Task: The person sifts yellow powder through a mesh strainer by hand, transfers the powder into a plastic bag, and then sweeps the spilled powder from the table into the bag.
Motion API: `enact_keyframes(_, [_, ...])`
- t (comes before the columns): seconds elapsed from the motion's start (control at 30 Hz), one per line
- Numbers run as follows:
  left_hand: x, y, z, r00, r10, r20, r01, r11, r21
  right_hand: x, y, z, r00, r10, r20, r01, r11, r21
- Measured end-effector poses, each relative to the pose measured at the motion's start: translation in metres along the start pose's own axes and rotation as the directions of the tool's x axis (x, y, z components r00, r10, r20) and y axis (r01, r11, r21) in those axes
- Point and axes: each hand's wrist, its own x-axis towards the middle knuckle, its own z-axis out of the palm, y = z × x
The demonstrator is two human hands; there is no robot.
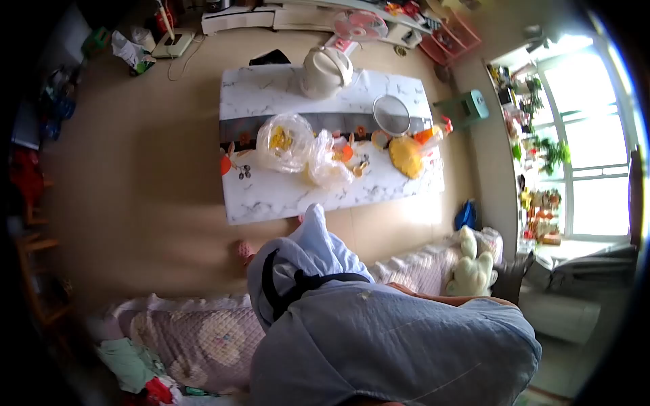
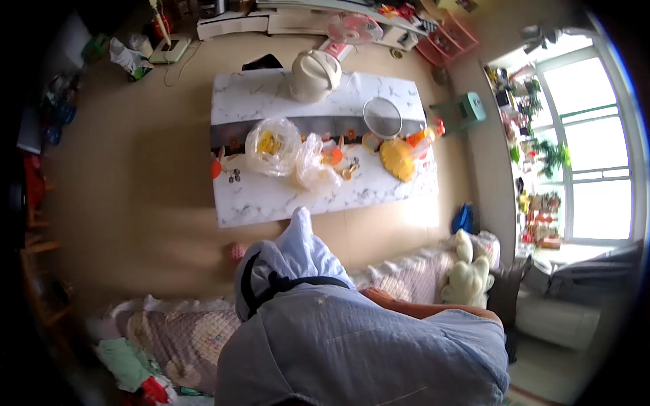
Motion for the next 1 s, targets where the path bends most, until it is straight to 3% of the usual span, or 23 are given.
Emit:
enact_keyframes(0.13, [-0.03, 0.024, -0.083, 0.985, 0.168, 0.038, -0.168, 0.986, 0.019, 0.03, -0.051, 0.044, 0.999, -0.01, -0.036, 0.012, 0.999, 0.041])
enact_keyframes(0.37, [-0.09, 0.06, -0.189, 0.957, 0.266, 0.113, -0.272, 0.962, 0.035, 0.077, -0.128, 0.099, 0.989, 0.001, -0.15, 0.011, 0.997, 0.083])
enact_keyframes(0.77, [-0.125, 0.079, -0.25, 0.942, 0.253, 0.219, -0.278, 0.956, 0.091, 0.11, -0.195, 0.136, 0.916, 0.008, -0.401, 0.047, 0.991, 0.126])
enact_keyframes(1.0, [-0.146, 0.076, -0.263, 0.957, 0.125, 0.26, -0.17, 0.973, 0.158, 0.115, -0.202, 0.134, 0.9, 0.026, -0.435, 0.045, 0.987, 0.151])
